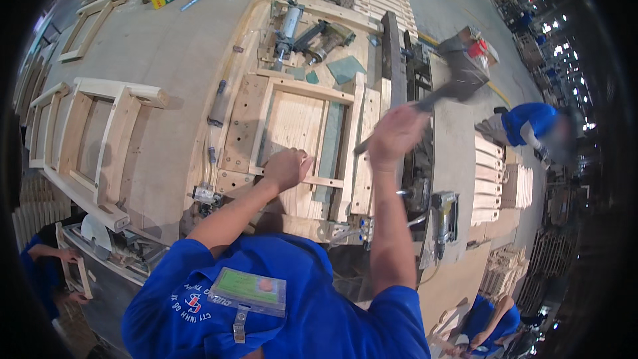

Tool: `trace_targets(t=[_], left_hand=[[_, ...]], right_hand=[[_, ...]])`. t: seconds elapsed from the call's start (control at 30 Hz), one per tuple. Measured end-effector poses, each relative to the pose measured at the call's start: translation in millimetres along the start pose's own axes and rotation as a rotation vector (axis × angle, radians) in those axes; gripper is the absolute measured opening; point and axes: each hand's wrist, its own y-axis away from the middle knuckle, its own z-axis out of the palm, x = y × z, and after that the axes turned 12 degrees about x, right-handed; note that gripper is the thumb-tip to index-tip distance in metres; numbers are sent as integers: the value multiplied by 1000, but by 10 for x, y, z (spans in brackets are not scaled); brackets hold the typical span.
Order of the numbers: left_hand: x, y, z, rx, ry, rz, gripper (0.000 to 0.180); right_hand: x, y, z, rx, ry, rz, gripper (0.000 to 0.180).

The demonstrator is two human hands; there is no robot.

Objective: The person assembles wooden chair frames by placing components into a jig, tapping them with a mallet, and fastening them with a pneumatic nail gun. The person repeats this sequence for multiple frames, moving each completed frame aside and loading a new one.

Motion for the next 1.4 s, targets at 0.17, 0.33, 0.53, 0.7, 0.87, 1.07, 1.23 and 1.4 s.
trace_targets(t=[0.17, 0.33, 0.53, 0.7, 0.87, 1.07, 1.23, 1.4], left_hand=[[-32, 33, 61, 61, 59, -1, 34], [-63, 96, 90, 109, 15, 14, 33], [344, 43, 355, -65, 122, 234, 41], [544, 31, 284, -149, 102, 244, 48], [491, 34, 270, -150, 55, 211, 47], [526, 94, 292, -140, 59, 193, 47], [496, 94, 332, -61, 37, 238, 42], [521, 84, 322, -53, 119, 244, 36]], right_hand=[[694, 603, 83, -379, 129, 928, 49], [300, 99, -196, -349, -51, 856, 44], [1059, 8, -630, -307, 708, 259, 37], [1324, 212, -725, -264, 900, 288, 32], [1192, 223, -898, -348, 891, 139, 36], [859, 108, -2544, -114, 1252, 174, 53], [836, 248, -3151, -244, 1452, 271, 68], [1023, 91, -3440, -251, 1277, 70, 64]])
